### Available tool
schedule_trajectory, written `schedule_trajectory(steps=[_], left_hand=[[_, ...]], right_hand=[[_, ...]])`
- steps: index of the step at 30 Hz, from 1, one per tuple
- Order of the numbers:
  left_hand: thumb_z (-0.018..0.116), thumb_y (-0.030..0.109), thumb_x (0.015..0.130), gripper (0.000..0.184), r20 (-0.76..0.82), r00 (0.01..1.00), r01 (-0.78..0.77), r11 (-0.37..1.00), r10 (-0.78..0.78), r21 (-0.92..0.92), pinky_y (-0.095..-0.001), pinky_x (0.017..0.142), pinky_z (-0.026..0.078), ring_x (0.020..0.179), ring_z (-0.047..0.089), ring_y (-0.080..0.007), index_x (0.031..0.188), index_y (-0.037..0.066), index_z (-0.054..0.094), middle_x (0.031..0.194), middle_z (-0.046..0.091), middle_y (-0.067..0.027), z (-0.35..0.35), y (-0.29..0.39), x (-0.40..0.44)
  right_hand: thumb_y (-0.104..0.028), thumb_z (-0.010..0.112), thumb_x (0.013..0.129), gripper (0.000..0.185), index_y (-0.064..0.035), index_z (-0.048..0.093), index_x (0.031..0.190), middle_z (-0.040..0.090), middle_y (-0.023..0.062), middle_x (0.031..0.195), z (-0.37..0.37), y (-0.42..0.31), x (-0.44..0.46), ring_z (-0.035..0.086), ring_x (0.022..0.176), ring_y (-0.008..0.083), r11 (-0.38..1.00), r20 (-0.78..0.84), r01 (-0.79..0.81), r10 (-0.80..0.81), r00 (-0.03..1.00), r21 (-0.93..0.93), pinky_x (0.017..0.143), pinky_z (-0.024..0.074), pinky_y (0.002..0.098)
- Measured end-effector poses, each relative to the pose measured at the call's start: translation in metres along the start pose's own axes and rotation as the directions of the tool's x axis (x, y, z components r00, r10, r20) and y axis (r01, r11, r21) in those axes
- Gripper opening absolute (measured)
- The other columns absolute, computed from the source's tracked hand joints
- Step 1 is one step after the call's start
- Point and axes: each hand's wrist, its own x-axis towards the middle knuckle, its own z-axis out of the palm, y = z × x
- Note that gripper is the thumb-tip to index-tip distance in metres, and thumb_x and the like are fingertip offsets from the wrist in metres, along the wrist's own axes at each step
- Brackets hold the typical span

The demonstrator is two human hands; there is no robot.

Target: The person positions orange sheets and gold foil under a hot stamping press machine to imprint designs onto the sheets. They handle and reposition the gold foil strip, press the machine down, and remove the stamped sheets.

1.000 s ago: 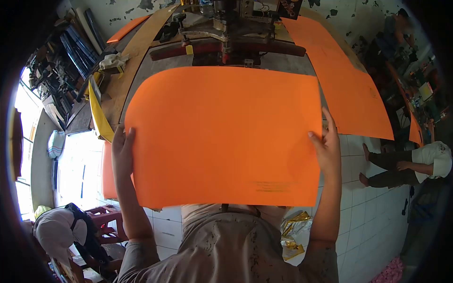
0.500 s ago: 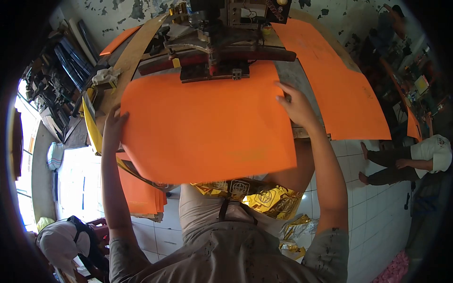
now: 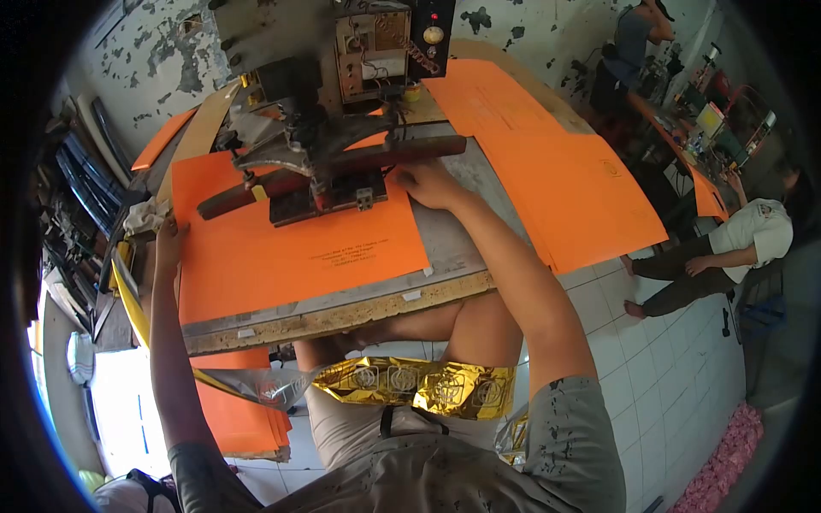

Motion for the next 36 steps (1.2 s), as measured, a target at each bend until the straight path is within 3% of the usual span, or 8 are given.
schedule_trajectory(steps=[3, 6, 12, 15, 21, 28, 34, 36], left_hand=[[0.064, 0.008, 0.1, 0.026, 0.011, 1.0, -0.009, 1.0, 0.009, 0.027, -0.0294, 0.082, 0.054, 0.099, 0.068, -0.0153, 0.124, -0.001, 0.058, 0.115, 0.072, -0.0115, 0.003, -0.008, -0.001], [0.063, 0.007, 0.1, 0.024, -0.026, 0.995, -0.093, 0.988, 0.097, 0.126, -0.0277, 0.079, 0.053, 0.094, 0.067, -0.0135, 0.122, -0.001, 0.058, 0.111, 0.073, -0.0108, 0.019, -0.006, 0.008], [0.064, 0.009, 0.1, 0.028, -0.044, 0.999, -0.015, 0.983, 0.023, 0.181, -0.0275, 0.079, 0.053, 0.091, 0.068, -0.0136, 0.125, -0.001, 0.056, 0.109, 0.074, -0.0102, 0.004, 0.001, -0.003], [0.065, 0.011, 0.1, 0.032, -0.015, 0.999, 0.031, 0.991, -0.029, 0.132, -0.0279, 0.08, 0.054, 0.094, 0.069, -0.0141, 0.128, -0.001, 0.054, 0.11, 0.074, -0.011, 0.001, 0.005, -0.003], [0.065, 0.012, 0.101, 0.036, 0.023, 0.998, 0.058, 0.985, -0.063, 0.161, -0.028, 0.078, 0.056, 0.093, 0.071, -0.0144, 0.132, -0.001, 0.052, 0.111, 0.075, -0.0125, -0.011, 0.013, -0.018], [0.067, 0.012, 0.099, 0.042, 0.042, 0.994, 0.093, 0.97, -0.105, 0.224, -0.0286, 0.076, 0.056, 0.091, 0.071, -0.0143, 0.137, 0.001, 0.053, 0.111, 0.075, -0.0129, -0.008, 0.038, -0.039], [0.067, 0.019, 0.098, 0.042, -0.041, 0.962, -0.145, 0.633, 0.269, 0.76, -0.0398, 0.096, 0.051, 0.115, 0.064, -0.0277, 0.137, 0.004, 0.058, 0.13, 0.066, -0.014, -0.003, 0.062, -0.094], [0.066, 0.017, 0.099, 0.041, 0.029, 0.967, -0.192, 0.647, 0.255, 0.738, -0.0419, 0.104, 0.047, 0.123, 0.06, -0.0326, 0.137, 0.005, 0.058, 0.135, 0.063, -0.0138, 0.015, 0.095, -0.144]], right_hand=[[-0.022, 0.065, 0.096, 0.029, -0.0055, 0.069, 0.119, 0.069, 0.0183, 0.118, -0.015, -0.02, 0.006, 0.061, 0.117, 0.0408, 0.977, 0.114, -0.16, 0.145, 0.983, 0.141, 0.101, 0.0464, 0.049], [-0.017, 0.065, 0.095, 0.026, -0.0043, 0.068, 0.118, 0.07, 0.019, 0.113, 0.001, 0.003, 0.003, 0.065, 0.11, 0.0388, 0.996, -0.028, 0.042, -0.044, 0.999, -0.078, 0.094, 0.0505, 0.0467], [-0.013, 0.067, 0.093, 0.024, -0.0033, 0.068, 0.115, 0.069, 0.0202, 0.113, -0.01, -0.017, 0.012, 0.067, 0.109, 0.0363, 0.998, 0.022, -0.019, 0.018, 1.0, 0.068, 0.09, 0.0513, 0.0447], [-0.018, 0.069, 0.094, 0.025, -0.0041, 0.07, 0.115, 0.069, 0.0195, 0.118, -0.014, -0.028, 0.014, 0.065, 0.111, 0.0377, 0.946, 0.157, -0.243, 0.212, 0.965, 0.216, 0.094, 0.0498, 0.0454], [-0.025, 0.072, 0.094, 0.037, -0.0029, 0.069, 0.124, 0.068, 0.0205, 0.126, -0.024, -0.037, 0.001, 0.063, 0.118, 0.0382, 0.993, 0.14, 0.002, 0.014, 0.99, -0.115, 0.099, 0.0489, 0.0446], [-0.03, 0.074, 0.093, 0.044, -0.0032, 0.068, 0.128, 0.066, 0.0197, 0.13, -0.039, -0.046, 0.001, 0.057, 0.126, 0.0408, 0.962, 0.293, -0.271, 0.247, 0.924, 0.043, 0.107, 0.045, 0.0463], [-0.029, 0.066, 0.099, 0.043, -0.0079, 0.064, 0.136, 0.054, 0.0128, 0.149, -0.055, -0.08, -0.041, 0.046, 0.141, 0.0346, 0.961, 0.11, -0.198, 0.221, 0.969, -0.191, 0.116, 0.0363, 0.0483], [-0.034, 0.063, 0.101, 0.045, -0.0101, 0.062, 0.138, 0.049, 0.0095, 0.155, -0.063, -0.092, -0.068, 0.042, 0.144, 0.0315, 0.975, 0.129, -0.136, 0.16, 0.979, -0.178, 0.117, 0.0343, 0.0504]])
